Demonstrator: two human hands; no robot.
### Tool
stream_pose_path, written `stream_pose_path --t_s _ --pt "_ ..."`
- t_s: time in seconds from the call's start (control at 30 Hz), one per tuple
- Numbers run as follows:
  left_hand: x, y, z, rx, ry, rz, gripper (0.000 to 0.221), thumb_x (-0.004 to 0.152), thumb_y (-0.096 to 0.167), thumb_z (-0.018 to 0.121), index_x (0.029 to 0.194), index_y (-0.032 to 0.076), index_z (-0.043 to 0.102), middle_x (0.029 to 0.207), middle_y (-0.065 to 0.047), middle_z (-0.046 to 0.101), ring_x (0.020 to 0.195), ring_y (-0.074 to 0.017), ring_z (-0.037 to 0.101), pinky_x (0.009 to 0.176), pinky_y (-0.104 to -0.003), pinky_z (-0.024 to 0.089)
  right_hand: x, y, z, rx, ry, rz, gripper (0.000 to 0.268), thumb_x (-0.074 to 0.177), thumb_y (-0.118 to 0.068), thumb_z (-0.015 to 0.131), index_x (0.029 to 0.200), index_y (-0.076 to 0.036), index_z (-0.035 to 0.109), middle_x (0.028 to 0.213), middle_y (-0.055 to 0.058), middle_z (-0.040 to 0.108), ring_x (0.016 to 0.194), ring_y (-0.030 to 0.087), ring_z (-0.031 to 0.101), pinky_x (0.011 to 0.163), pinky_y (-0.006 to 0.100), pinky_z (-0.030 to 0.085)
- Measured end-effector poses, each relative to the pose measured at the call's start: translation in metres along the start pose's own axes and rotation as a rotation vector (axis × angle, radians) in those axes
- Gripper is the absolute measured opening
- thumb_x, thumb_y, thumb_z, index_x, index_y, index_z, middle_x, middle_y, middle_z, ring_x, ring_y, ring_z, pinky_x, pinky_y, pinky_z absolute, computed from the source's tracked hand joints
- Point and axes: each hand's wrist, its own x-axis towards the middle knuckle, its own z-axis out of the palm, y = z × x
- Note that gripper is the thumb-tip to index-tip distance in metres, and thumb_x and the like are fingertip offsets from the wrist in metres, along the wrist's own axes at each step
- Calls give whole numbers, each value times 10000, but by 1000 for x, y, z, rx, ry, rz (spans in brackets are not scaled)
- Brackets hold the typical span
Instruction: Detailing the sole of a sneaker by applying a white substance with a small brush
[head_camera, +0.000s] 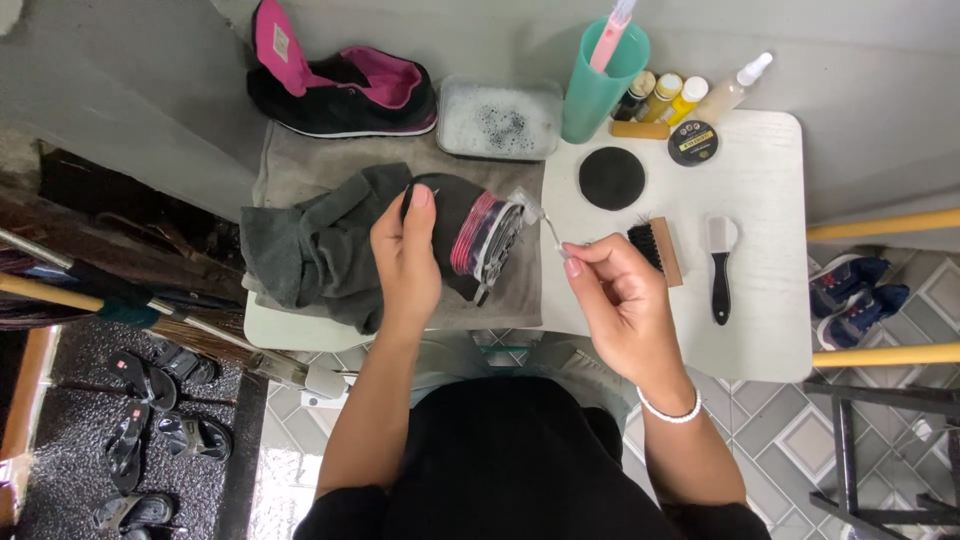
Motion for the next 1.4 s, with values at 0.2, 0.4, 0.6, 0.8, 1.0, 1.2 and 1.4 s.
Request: stream_pose_path --t_s 0.2,0.4,0.6,0.8,1.0,1.2,1.4 --pt "17 43 28 117 -65 166 237 1045 250 623 968 39 696 801 -88 696 827 -121 622 750 -313 547 5 0 -7 21 -28 -87 92 985 46 587 1026 71 666 530 99 590 458 61 456 461 198 393" --pt "12 6 10 162 -94 172 459 1021 233 632 580 119 573 457 17 463 501 -73 421 494 -247 376 7 -5 -10 -6 -39 -131 82 982 59 590 1017 74 663 535 97 587 462 50 439 455 204 391" --pt "18 11 21 172 -97 173 514 1039 202 604 536 134 519 392 14 436 443 -51 369 409 -220 301 13 -25 -20 -82 -80 -204 100 953 77 610 1030 94 672 515 104 599 410 63 458 435 221 413" --pt "11 18 25 259 -36 338 514 992 239 685 526 140 492 385 -5 405 390 -75 352 395 -226 301 20 -28 -29 -216 -66 -322 126 913 89 655 1031 98 698 495 94 597 358 101 474 412 221 422" --pt "14 55 44 287 -3 253 568 1045 182 632 504 145 463 375 8 380 411 -56 325 406 -218 276 22 -44 -30 -337 -40 -473 144 891 104 683 1028 104 727 468 77 539 337 124 448 406 245 454" --pt "14 78 45 171 -81 44 565 1041 225 658 511 167 473 410 44 386 471 -19 329 432 -199 280 34 -44 -30 -370 -108 -500 102 898 120 680 985 99 728 466 66 459 362 124 418 397 256 422" --pt "13 86 47 201 -77 -3 548 1050 250 646 524 166 520 407 27 410 450 -24 338 432 -192 274 34 -44 -29 -543 -156 -622 92 871 97 736 840 15 712 467 46 418 344 179 442 392 288 422"
